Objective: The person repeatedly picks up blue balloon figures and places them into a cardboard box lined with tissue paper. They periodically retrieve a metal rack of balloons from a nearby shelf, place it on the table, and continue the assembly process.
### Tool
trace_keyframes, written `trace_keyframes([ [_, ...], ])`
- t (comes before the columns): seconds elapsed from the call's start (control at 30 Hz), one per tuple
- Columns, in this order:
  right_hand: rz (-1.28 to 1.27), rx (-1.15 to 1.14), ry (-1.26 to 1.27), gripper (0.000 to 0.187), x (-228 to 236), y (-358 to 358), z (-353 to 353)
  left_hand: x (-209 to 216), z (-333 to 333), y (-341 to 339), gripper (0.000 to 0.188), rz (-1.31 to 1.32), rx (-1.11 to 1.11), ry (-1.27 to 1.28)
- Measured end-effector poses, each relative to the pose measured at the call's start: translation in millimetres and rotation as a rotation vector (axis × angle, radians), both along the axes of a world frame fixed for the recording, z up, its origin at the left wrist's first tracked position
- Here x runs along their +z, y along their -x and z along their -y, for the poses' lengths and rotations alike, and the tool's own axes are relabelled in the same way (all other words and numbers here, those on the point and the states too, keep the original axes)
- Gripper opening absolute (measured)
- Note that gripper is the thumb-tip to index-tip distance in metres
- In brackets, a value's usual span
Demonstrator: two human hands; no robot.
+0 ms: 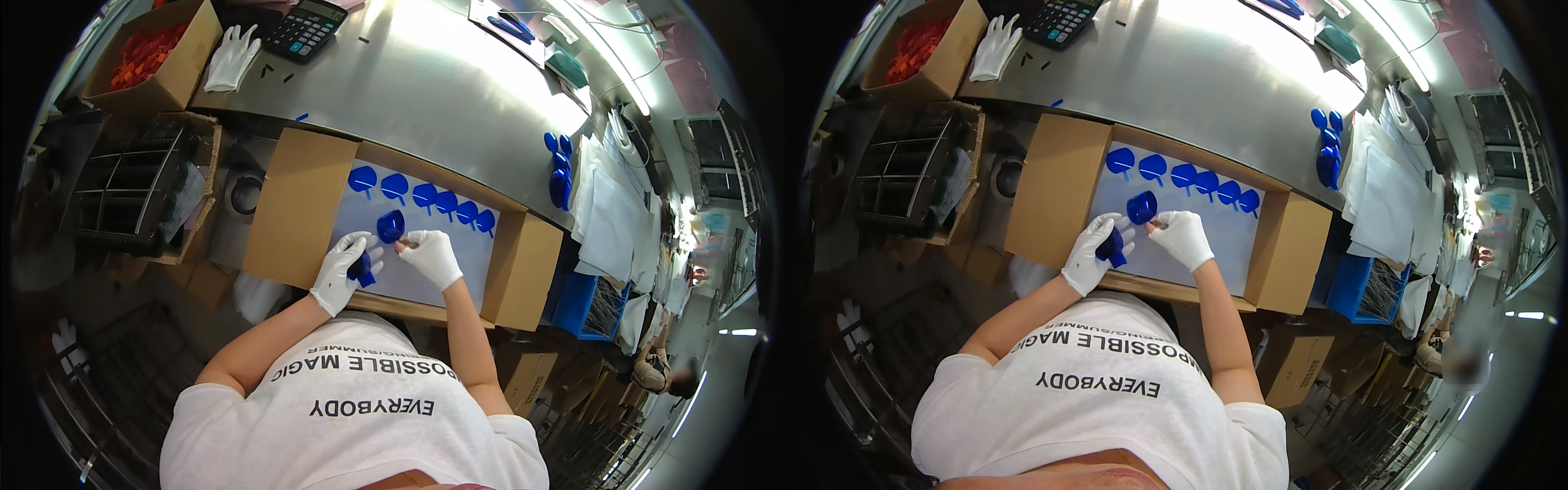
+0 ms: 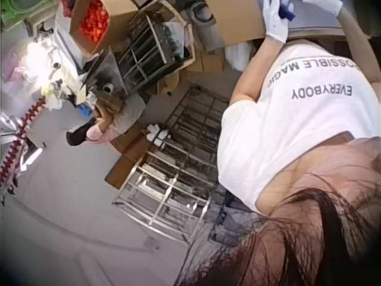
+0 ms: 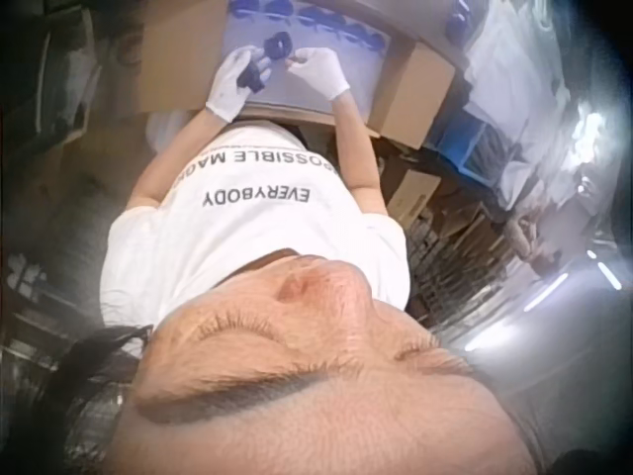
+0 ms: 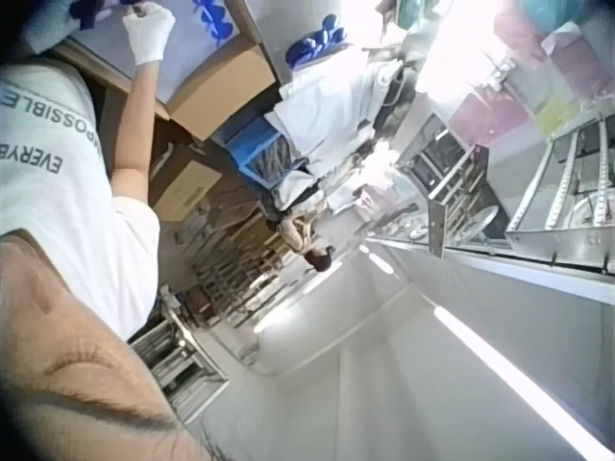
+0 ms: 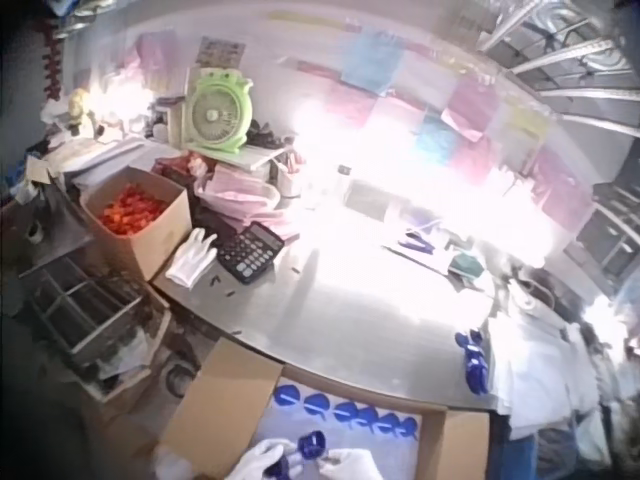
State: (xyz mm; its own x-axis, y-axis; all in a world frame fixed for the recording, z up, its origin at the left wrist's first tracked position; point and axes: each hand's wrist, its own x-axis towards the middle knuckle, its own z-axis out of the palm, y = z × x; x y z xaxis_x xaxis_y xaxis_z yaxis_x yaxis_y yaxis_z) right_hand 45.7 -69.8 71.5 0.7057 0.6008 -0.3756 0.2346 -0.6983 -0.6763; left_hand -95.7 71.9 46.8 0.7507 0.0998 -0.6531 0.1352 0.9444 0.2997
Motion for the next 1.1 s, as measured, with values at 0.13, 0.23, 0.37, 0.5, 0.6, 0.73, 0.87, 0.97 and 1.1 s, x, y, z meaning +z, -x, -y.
trace_keyframes([
  [0.13,0.201,0.143,0.187,0.024,-21.5,-4.4,-40.1,14.9,-4.6,15.4,0.02,-0.003,-0.188,-0.092],
  [0.23,0.283,0.208,0.431,0.022,-20.8,-18.3,-36.3,18.8,-8.1,13.0,0.02,-0.019,-0.172,-0.116],
  [0.37,0.324,0.095,0.607,0.02,-25.6,-42.5,22.3,13.6,-7.7,10.7,0.018,-0.044,-0.165,-0.099],
  [0.5,0.333,0.02,0.707,0.018,-23.1,-60.1,83.6,11.2,-3.3,4.5,0.024,0.018,-0.154,-0.084],
  [0.6,0.348,-0.059,0.827,0.018,-18.6,-65.8,116.9,11.9,3.5,-4.9,0.039,0.056,-0.183,-0.15],
  [0.73,0.256,-0.014,0.602,0.022,-0.9,-36.4,100.0,6.8,20.6,-28.9,0.043,0.093,-0.156,-0.425],
  [0.87,-0.361,-0.11,-0.136,0.027,2.5,20.4,41.5,-16.9,40.6,-44.1,0.025,0.164,-0.052,-0.65],
  [0.97,-0.423,-0.14,-0.162,0.024,-5.1,23.5,30.4,-24.9,40.3,-40.8,0.014,0.211,-0.014,-0.725],
  [1.1,-0.312,-0.097,-0.128,0.022,1.2,30.4,26.5,-8.0,24.4,-33.9,0.013,0.102,0.031,-0.531],
])
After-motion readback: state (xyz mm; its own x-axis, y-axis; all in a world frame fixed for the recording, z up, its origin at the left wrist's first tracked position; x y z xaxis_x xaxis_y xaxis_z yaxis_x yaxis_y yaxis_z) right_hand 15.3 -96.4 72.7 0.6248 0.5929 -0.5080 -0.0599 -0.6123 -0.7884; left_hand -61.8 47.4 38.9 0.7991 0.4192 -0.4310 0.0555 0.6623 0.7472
